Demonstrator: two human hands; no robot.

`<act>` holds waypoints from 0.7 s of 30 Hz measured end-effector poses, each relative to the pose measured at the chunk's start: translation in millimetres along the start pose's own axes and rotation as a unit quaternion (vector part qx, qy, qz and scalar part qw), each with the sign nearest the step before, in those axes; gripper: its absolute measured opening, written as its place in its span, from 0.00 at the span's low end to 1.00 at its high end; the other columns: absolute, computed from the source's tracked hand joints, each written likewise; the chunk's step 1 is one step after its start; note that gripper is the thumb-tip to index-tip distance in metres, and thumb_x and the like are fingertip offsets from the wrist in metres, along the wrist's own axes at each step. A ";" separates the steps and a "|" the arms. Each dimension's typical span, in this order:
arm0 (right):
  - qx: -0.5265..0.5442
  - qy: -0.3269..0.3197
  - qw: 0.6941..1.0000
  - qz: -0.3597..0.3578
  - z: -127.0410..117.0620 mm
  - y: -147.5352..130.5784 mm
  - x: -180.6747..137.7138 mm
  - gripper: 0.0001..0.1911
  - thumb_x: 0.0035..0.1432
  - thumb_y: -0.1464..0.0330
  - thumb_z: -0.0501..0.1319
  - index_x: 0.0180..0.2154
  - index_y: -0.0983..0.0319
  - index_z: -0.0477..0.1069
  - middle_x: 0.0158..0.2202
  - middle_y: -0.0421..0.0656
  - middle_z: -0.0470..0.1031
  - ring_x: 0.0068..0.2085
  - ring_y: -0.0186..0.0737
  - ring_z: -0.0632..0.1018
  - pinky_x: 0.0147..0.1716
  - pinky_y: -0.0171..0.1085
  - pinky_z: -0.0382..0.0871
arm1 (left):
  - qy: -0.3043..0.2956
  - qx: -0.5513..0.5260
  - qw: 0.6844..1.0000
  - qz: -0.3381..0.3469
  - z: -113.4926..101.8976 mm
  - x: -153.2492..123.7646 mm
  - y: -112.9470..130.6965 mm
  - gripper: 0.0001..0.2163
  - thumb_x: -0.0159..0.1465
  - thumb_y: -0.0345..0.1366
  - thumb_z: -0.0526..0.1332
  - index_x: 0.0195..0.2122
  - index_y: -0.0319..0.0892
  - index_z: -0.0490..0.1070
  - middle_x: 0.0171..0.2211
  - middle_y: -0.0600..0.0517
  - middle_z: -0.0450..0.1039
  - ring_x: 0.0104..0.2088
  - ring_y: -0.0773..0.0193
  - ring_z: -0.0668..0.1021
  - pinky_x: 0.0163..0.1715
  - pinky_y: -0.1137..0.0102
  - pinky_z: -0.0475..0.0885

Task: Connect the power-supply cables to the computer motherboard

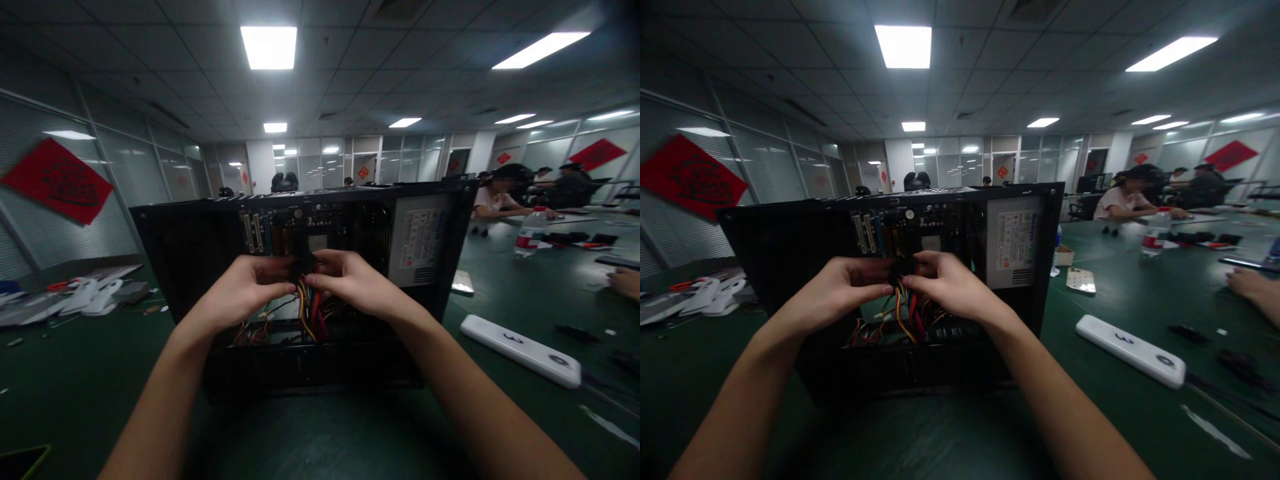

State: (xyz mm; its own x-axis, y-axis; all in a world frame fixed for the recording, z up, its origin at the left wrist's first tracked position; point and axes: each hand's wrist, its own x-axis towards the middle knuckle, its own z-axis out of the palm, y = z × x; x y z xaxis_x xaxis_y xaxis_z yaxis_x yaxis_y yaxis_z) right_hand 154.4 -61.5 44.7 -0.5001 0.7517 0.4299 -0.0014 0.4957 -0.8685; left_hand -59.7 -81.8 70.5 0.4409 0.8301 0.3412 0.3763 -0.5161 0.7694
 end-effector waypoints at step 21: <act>-0.029 -0.012 0.999 -0.038 -3.6 -8.9 -6.8 0.18 0.61 0.68 0.62 0.52 0.63 0.73 0.51 0.48 0.78 0.48 0.42 0.79 0.48 0.41 0.74 | 0.065 0.193 0.969 0.141 6.1 -9.9 17.0 0.18 0.62 0.38 0.67 0.52 0.42 0.76 0.47 0.49 0.80 0.44 0.57 0.82 0.48 0.65 0.78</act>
State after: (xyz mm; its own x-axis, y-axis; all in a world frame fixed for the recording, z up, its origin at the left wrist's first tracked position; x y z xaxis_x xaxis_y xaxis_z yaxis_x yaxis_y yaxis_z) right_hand 160.9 -69.5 50.4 -0.5211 0.7001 0.4882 0.0090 0.5765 -0.8171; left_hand -52.7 -100.1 76.9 0.4741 0.6514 0.5924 0.5432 -0.7459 0.3854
